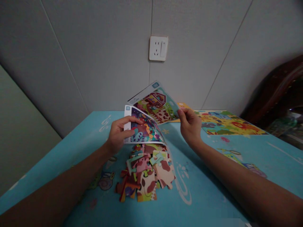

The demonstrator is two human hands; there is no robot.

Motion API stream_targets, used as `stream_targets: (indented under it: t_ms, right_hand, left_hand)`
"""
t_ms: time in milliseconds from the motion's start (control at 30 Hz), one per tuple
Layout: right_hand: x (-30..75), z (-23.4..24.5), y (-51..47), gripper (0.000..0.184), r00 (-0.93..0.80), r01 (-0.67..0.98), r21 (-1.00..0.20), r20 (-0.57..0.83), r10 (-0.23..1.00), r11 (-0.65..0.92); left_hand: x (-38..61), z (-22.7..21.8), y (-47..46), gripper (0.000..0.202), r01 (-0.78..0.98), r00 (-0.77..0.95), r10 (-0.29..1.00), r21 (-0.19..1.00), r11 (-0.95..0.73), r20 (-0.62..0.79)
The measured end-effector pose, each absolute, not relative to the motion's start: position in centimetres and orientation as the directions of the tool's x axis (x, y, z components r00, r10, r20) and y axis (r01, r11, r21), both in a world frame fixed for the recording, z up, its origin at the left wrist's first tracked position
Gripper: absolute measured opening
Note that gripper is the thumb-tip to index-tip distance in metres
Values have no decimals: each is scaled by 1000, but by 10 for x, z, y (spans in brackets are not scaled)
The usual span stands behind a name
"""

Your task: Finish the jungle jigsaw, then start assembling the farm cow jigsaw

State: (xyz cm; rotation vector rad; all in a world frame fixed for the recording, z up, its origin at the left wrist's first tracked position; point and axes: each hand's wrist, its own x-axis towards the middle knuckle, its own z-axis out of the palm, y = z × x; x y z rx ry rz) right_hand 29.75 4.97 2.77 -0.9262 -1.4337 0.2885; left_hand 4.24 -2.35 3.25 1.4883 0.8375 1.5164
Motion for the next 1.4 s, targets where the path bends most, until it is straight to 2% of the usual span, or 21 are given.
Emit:
stream_targets:
  t_ms: [133,233,333,433,567,667,800,900,1000,1133,1200,1300,1333,1400]
  right_hand:
    - [303,35,57,29,376,140,-763,631,679,632]
    - [301,33,60,31,415,-100,-822,477,774,561]
    - [296,28,58,36,204,-295,-873,340,918,389]
    - [290,23,56,33,-32,-343,-909,262,965,235]
    - [288,24,54,26,-76,-375,-905,247,966,202]
    - [289,25,50,23,-183,-381,-921,158,970,78]
    - [288,27,48,20,-281,-429,-902,82,956,-49]
    - [290,29,51,14,-192,-511,-859,83,978,-27]
    - [292,33,54,12,-136,-570,-821,95,986,0]
    - [291,41,49,14,-183,-615,-787,100,978,-35]
    - [289,47,44,16,-196,-630,-775,97,976,-49]
    - [289,54,40,21,-211,-634,-770,81,974,-73]
    - [289,56,39,23,-214,-635,-769,87,973,-71]
    - [290,58,39,24,-202,-639,-768,132,970,-29]
  left_hand:
    - [43,33,-24,23,-95,3,913,909,-406,408]
    - [47,35,-25,21,-147,-4,922,912,-383,387]
    - [49,38,-24,24,-244,1,931,903,-354,365]
    - [49,40,-23,28,-329,-9,943,890,-316,332]
    - [47,42,-20,31,-426,-35,948,854,-299,315]
    - [46,42,-20,30,-443,-5,950,851,-282,313]
    - [44,39,-18,26,-332,4,950,896,-294,313]
    - [44,37,-16,22,-57,-77,926,926,-373,369]
    - [44,35,-12,25,227,-135,873,872,-434,470]
    - [42,31,-6,29,390,-116,782,752,-531,612]
    - [42,30,-4,40,394,-141,759,739,-547,636]
    - [45,30,-4,69,215,-165,806,818,-533,568]
    - [46,30,-5,72,150,-148,834,845,-513,532]
    - [48,30,-5,58,113,-104,876,881,-460,471]
